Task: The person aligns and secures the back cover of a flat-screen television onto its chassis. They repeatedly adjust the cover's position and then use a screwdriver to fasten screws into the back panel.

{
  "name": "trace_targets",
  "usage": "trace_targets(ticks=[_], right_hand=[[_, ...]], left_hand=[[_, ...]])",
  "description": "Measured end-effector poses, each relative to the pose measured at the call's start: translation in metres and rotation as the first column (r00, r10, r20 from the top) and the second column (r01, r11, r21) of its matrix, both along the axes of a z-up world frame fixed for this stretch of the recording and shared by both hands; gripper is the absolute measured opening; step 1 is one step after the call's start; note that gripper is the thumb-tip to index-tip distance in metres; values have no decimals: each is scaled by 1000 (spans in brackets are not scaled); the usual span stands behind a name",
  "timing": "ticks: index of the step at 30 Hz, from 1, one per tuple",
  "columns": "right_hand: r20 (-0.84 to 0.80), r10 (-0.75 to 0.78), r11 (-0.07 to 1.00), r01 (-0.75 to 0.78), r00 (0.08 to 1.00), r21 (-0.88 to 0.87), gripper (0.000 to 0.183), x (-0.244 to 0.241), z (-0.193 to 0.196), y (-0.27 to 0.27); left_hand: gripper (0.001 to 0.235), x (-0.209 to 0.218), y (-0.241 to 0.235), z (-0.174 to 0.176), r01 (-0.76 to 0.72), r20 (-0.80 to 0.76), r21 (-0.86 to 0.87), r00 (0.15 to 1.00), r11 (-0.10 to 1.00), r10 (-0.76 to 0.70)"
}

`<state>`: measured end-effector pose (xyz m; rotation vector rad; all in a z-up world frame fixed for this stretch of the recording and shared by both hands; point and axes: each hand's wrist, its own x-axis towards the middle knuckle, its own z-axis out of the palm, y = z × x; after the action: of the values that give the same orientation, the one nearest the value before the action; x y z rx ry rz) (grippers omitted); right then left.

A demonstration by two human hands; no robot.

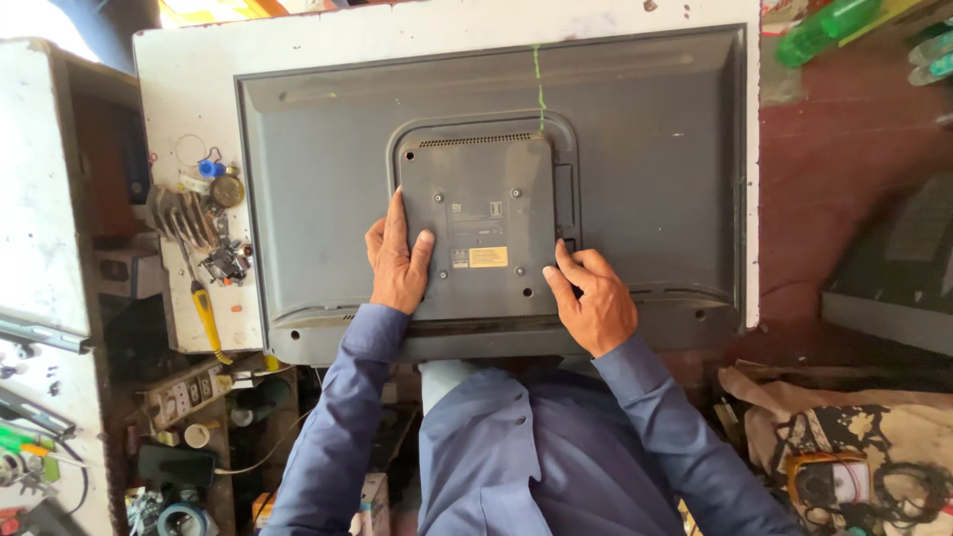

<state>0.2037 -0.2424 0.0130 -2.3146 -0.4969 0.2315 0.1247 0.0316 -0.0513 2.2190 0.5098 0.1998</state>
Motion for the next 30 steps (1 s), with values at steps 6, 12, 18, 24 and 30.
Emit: trace_targets(ticks=[6,12,18,24,30], right_hand=[[-12,-45,999,45,999,23,34,-1,-3,2],[-62,-70,994,75,996,82,31,2,-7,1],[-104,-116,986,127,988,110,28,1,-9,4],[-49,-132,986,136,990,101,27,1,-14,5],[8,-108,989,107,994,100,25,-3,-13,1]], left_hand=[[63,0,-3,-3,-30,75,152,997,988,19],[65,0,-4,-8,-45,3,91,999,995,45],[65,-2,-3,-10,-66,-13,61,998,996,67],[66,-1,-4,-14,-112,-46,60,992,992,115],[64,1,-4,-14,-128,-35,60,991,990,131]])
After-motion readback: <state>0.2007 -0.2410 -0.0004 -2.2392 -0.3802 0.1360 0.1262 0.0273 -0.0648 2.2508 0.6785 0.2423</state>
